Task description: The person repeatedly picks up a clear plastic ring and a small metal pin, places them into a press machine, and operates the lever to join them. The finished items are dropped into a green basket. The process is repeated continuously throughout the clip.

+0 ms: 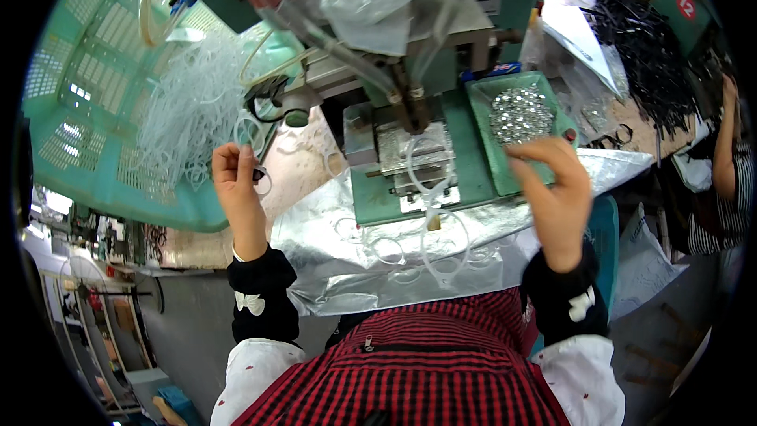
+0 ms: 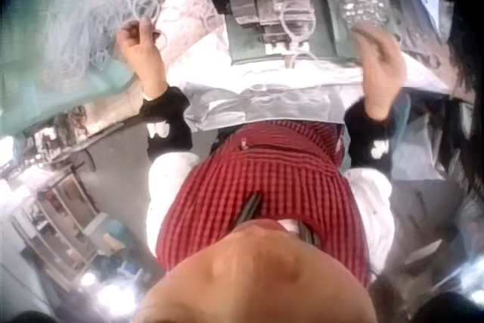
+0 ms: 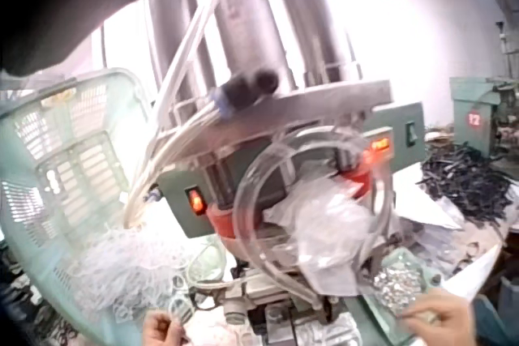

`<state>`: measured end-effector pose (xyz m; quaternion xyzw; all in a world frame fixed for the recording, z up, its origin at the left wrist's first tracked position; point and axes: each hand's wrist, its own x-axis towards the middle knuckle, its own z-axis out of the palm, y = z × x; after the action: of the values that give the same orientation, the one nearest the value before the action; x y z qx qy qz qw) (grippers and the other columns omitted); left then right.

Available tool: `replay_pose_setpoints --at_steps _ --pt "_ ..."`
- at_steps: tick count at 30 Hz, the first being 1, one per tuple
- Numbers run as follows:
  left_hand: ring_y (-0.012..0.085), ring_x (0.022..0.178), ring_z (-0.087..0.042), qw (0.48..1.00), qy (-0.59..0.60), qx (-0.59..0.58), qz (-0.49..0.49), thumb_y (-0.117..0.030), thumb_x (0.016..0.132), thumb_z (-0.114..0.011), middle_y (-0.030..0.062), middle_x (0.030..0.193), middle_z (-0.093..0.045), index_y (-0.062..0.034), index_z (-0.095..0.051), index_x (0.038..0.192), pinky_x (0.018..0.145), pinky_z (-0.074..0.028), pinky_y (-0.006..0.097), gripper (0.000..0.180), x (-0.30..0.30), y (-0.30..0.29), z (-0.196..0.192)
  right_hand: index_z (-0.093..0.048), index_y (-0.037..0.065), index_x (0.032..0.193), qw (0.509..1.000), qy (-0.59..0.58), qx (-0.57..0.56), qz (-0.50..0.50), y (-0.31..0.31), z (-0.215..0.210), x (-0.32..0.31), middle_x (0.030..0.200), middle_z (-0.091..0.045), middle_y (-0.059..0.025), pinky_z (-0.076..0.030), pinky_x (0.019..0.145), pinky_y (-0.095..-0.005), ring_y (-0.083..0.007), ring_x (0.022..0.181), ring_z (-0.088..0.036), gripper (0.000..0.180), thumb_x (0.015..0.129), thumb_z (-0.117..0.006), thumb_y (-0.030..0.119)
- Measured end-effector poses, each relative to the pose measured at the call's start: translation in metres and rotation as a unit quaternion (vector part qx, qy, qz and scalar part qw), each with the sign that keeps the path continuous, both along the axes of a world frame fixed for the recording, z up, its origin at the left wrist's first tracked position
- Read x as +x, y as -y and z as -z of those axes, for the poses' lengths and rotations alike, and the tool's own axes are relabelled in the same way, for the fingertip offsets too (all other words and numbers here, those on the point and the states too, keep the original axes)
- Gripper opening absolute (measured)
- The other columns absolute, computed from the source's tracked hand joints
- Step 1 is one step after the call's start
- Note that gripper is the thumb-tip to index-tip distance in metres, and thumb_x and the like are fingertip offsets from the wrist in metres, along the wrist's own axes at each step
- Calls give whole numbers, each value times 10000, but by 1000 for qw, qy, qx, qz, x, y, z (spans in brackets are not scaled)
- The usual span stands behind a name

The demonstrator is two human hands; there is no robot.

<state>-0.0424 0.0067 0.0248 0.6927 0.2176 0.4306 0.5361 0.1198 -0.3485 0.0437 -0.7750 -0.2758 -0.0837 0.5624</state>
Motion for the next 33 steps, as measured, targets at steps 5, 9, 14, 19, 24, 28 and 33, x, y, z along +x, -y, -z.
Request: replay_pose_setpoints --at_steps 5,9,14,19,24,28,33 --pt "94 784 -564 996 14 -48 72 -99 997 -603 29 900 -590 -63 -521 1010 686 -426 225 90 20 25 24 -664 -27 1053 978 -95 169 -81 -88 10 29 908 -669 -71 -488 816 -275 -150 881 -630 268 789 -706 3" --pt "140 880 -623 991 20 -127 46 -88 1015 -563 64 974 -615 -51 -522 1028 773 -531 287 56 1 50 40 -540 -40 1243 953 -172 229 -100 -89 -9 11 933 -620 -38 -467 809 -241 -89 868 -591 478 793 -701 -24" --pt "178 906 -650 993 46 -107 12 -88 1006 -585 87 1013 -629 -49 -534 1074 777 -557 317 93 3 57 36 -526 -40 1279 944 -198 243 -102 -86 -3 2 876 -623 -13 -455 813 -222 -81 847 -590 498 808 -689 -37" --pt "205 933 -615 948 248 132 151 -85 1003 -547 121 1016 -626 -34 -532 1117 804 -549 373 126 27 92 -82 -510 -36 1312 913 -261 279 -141 -90 -16 -3 892 -638 -21 -465 841 -240 -85 867 -600 518 822 -673 -52" --pt "186 904 -613 953 240 140 117 -60 982 -584 123 969 -632 -18 -538 1066 756 -525 315 105 51 89 -94 -508 -35 1319 898 -277 317 -127 -94 -31 -21 1009 -689 -76 -473 895 -277 -126 963 -624 523 821 -665 -61" --pt "224 684 -625 890 170 346 242 -8 844 -664 172 1026 -701 -36 -641 990 614 -521 319 151 48 105 -71 -545 5 1335 960 -131 174 -175 -65 -32 -6 1120 -689 -104 -469 977 -314 -173 1111 -623 545 808 -680 -24" --pt "231 789 -630 753 145 591 249 -57 684 -766 114 1063 -707 -63 -648 882 697 -604 363 231 62 135 -49 -614 13 1257 988 -32 37 150 8 65 67 1094 -679 -120 -485 921 -317 -209 1001 -637 416 841 -627 -13"
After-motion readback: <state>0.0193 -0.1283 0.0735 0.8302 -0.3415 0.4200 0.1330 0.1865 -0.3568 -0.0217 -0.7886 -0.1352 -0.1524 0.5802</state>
